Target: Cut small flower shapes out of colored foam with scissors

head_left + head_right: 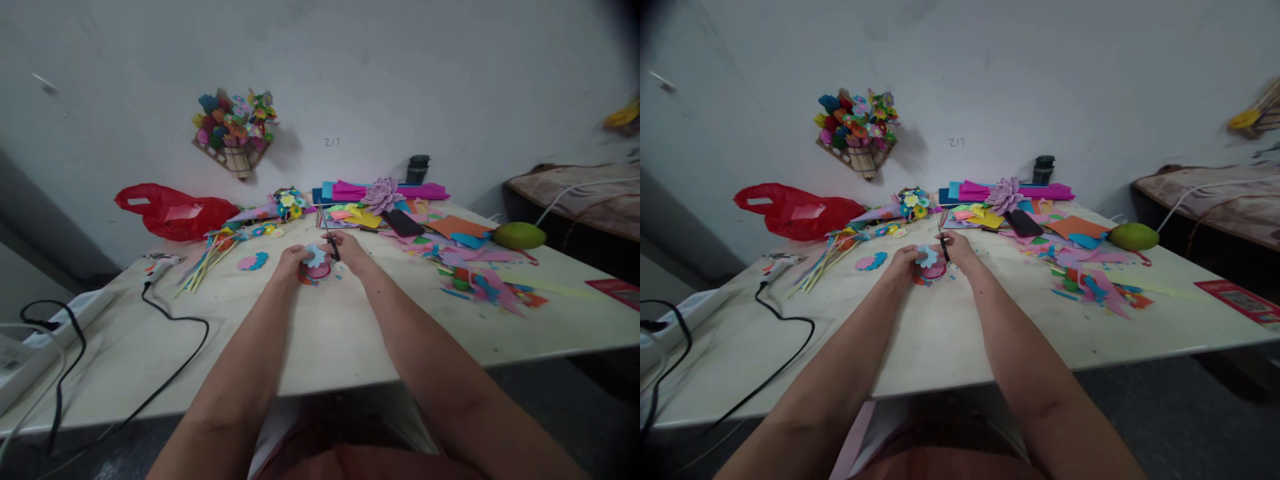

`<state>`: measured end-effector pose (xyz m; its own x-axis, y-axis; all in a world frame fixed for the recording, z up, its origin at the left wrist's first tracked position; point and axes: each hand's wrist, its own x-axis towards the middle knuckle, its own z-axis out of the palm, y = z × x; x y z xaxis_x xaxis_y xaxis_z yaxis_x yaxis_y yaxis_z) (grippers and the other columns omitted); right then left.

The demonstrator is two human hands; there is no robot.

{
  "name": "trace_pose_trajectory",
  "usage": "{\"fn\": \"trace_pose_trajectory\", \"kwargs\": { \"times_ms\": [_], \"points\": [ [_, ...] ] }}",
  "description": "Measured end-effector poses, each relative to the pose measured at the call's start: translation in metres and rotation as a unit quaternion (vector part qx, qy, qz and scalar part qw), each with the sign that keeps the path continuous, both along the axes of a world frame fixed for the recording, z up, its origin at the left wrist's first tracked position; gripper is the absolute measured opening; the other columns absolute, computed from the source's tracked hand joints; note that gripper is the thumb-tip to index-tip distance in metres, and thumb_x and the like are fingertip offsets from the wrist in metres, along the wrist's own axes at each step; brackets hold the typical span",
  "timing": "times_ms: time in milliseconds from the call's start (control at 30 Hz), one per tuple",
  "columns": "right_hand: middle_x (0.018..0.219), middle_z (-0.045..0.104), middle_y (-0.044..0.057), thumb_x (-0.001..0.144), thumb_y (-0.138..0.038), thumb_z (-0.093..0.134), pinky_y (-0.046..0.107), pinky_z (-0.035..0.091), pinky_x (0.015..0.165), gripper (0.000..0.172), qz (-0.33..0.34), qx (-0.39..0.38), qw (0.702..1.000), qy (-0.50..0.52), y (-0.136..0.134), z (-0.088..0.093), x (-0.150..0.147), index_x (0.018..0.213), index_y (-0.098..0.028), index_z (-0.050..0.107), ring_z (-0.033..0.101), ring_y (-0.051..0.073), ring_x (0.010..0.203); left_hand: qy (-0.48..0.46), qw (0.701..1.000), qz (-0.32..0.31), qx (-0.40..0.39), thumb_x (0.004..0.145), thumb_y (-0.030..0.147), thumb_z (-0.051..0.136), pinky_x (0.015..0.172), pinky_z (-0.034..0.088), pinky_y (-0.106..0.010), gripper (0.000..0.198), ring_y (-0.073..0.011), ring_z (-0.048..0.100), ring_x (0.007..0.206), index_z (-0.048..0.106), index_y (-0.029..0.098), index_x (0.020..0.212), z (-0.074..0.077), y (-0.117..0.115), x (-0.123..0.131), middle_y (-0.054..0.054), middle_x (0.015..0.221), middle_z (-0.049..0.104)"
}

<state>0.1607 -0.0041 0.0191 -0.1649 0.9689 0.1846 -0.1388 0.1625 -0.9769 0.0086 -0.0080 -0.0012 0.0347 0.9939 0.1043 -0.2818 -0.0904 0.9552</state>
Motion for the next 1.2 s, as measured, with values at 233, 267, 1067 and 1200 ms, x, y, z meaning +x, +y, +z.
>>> {"fn": "trace_pose_trajectory", "kwargs": {
  "times_ms": [233,267,1067,1200],
  "points": [
    [0.052,0.052,-0.007,0.059,-0.011,0.065,0.018,0.037,0.042,0.029,0.008,0.000,1.000,-0.005,0.000,0.000,0.000,0.087,-0.015,0.056,0.046,0.006,0.042,0.049,0.998,-0.034,-0.006,0.047,0.015,0.069,0.038,0.033,-0.022,0.016,-0.0103,0.045,0.038,0.053,0.015,0.050,-0.003,0.000,0.001,-0.001,0.044,0.051],
    [0.052,0.051,-0.008,0.060,-0.010,0.063,0.018,0.037,0.042,0.028,0.002,-0.002,1.000,-0.005,0.000,0.000,0.000,0.086,-0.015,0.056,0.046,0.006,0.042,0.043,0.998,-0.033,-0.009,0.047,0.015,0.070,0.038,0.033,-0.022,0.016,-0.0103,0.046,0.039,0.054,0.015,0.051,-0.003,0.000,0.001,-0.001,0.044,0.051],
    [0.057,0.061,0.000,0.070,-0.021,0.067,0.018,0.023,0.032,0.029,0.054,-0.038,0.996,-0.062,0.002,-0.007,0.003,0.095,-0.013,0.054,0.054,0.009,0.042,-0.089,0.994,0.062,0.007,0.047,0.013,0.069,0.056,0.048,-0.025,0.017,-0.0108,0.055,0.052,0.056,0.015,0.058,0.004,0.001,-0.003,0.001,0.054,0.056],
    [0.057,0.061,0.001,0.071,-0.028,0.068,0.018,0.024,0.032,0.027,0.081,-0.035,0.992,-0.095,0.001,-0.007,0.004,0.091,-0.013,0.057,0.052,0.008,0.042,-0.100,0.992,0.075,0.009,0.048,0.013,0.067,0.057,0.049,-0.024,0.016,-0.0097,0.054,0.052,0.055,0.016,0.057,0.007,-0.002,-0.002,0.002,0.053,0.055]
  ]
}}
